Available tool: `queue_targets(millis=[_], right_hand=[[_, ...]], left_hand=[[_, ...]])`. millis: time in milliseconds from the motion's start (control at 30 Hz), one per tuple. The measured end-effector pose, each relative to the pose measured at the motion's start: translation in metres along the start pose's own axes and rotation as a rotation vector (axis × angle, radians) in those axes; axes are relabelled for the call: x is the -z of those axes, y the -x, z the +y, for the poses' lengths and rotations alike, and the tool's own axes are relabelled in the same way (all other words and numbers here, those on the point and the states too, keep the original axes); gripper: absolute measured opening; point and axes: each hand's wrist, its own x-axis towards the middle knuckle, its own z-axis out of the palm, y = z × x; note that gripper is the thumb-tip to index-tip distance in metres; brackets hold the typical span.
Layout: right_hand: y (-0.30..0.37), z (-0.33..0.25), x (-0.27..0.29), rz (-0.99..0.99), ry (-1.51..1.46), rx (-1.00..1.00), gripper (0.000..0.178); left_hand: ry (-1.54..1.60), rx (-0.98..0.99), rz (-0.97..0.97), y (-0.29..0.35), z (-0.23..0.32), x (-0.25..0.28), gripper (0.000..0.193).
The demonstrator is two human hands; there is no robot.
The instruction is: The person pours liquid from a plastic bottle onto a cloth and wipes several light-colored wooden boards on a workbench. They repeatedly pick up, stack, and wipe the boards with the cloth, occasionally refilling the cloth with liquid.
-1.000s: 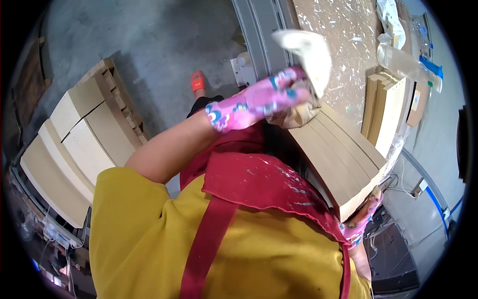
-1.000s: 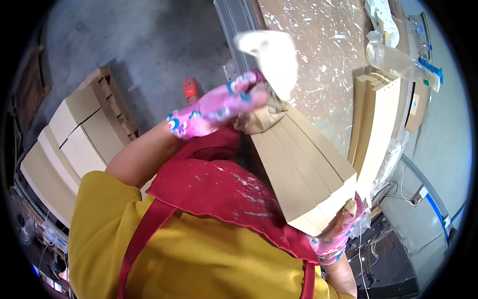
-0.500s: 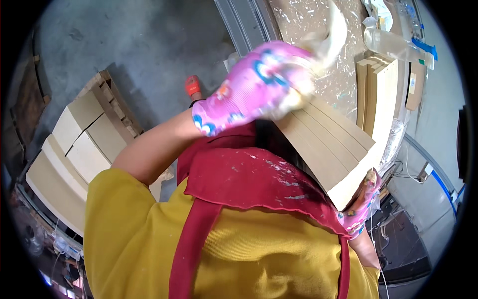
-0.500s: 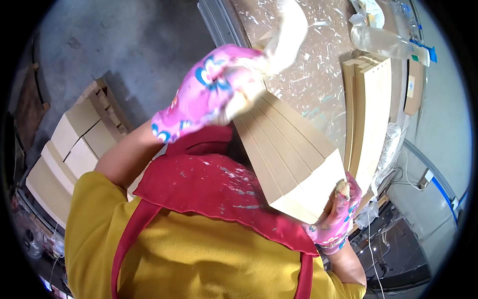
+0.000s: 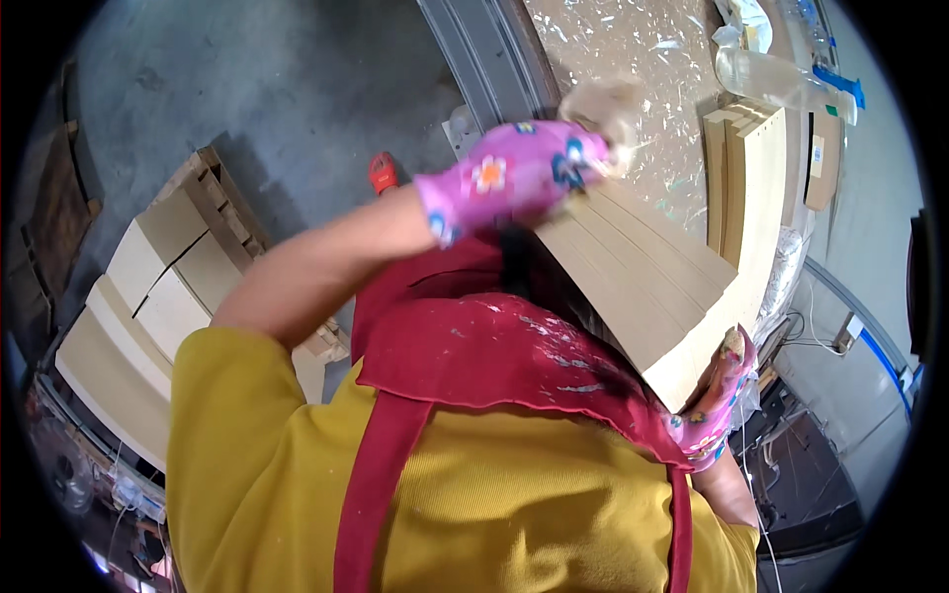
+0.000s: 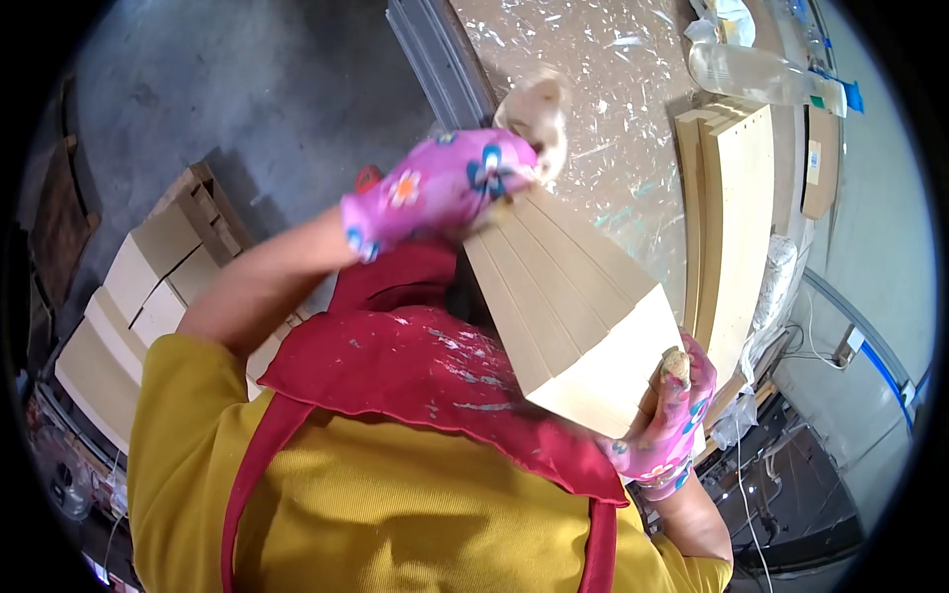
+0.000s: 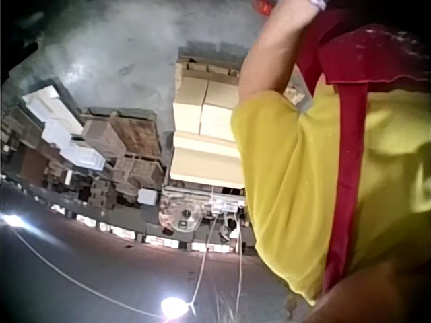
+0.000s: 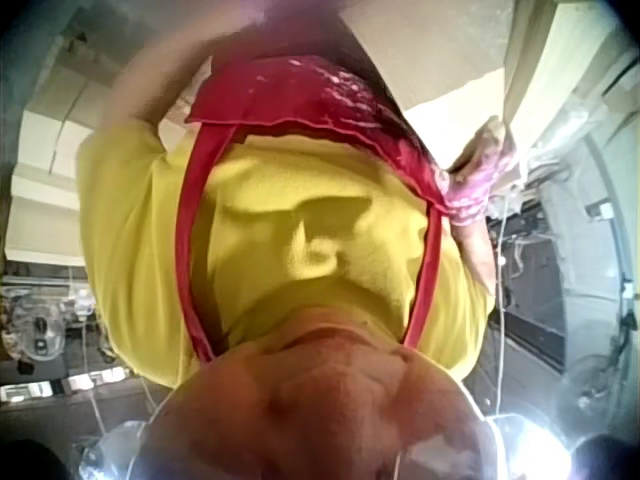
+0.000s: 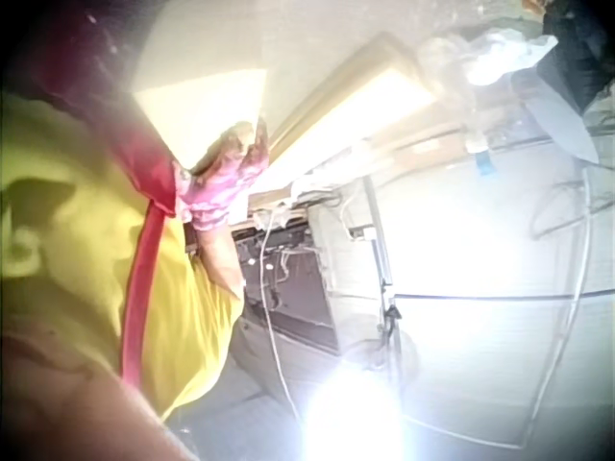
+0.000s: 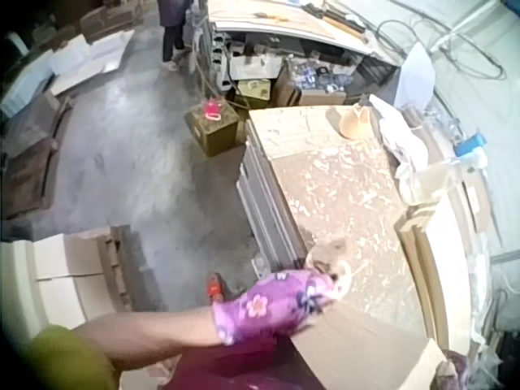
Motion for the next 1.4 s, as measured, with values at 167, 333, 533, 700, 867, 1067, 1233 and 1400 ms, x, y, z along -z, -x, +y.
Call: queue_targets(millis=[167, 333, 533, 700, 867, 1067, 1233, 1400], right_hand=[[0.002, 0.005, 0.002, -0.028, 0.043, -0.01, 0.1], [0.005, 0.001, 0.004, -0.031, -0.016, -0.049, 0.1], [-0.004, -0.009, 0.003, -0.042, 0.064, -0.008, 0.099], [-0.001, -0.013, 0.006, -0.103, 0.094, -0.09, 0.102], [-0.006, -0.018, -0.002, -0.035, 0.014, -0.039, 0.105], [0.001, 0.004, 0.007, -0.051, -0.025, -0.046, 0.096], [-0.017, -0.002, 0.014, -0.082, 0.154, -0.082, 0.092], [-0.018, 0.004, 0.014, -0.048, 0.001, 0.006, 0.094]], left_hand=[[0.374, -0.12, 0.095, 0.001, 0.039, 0.001, 0.037], [0.346, 0.095, 0.146, 0.012, -0.016, -0.026, 0.023], [-0.014, 0.012, 0.582, 0.021, -0.02, -0.05, 0.022], [0.125, 0.02, 0.698, 0.018, -0.021, -0.068, 0.023], [0.22, -0.073, 0.639, 0.011, 0.006, -0.028, 0.018], [-0.135, -0.454, 0.191, 0.031, 0.037, -0.01, 0.04], [-0.132, -0.255, -0.002, 0.032, 0.013, -0.019, 0.056], [-0.205, -0.615, 0.336, 0.023, 0.024, -0.048, 0.061]])
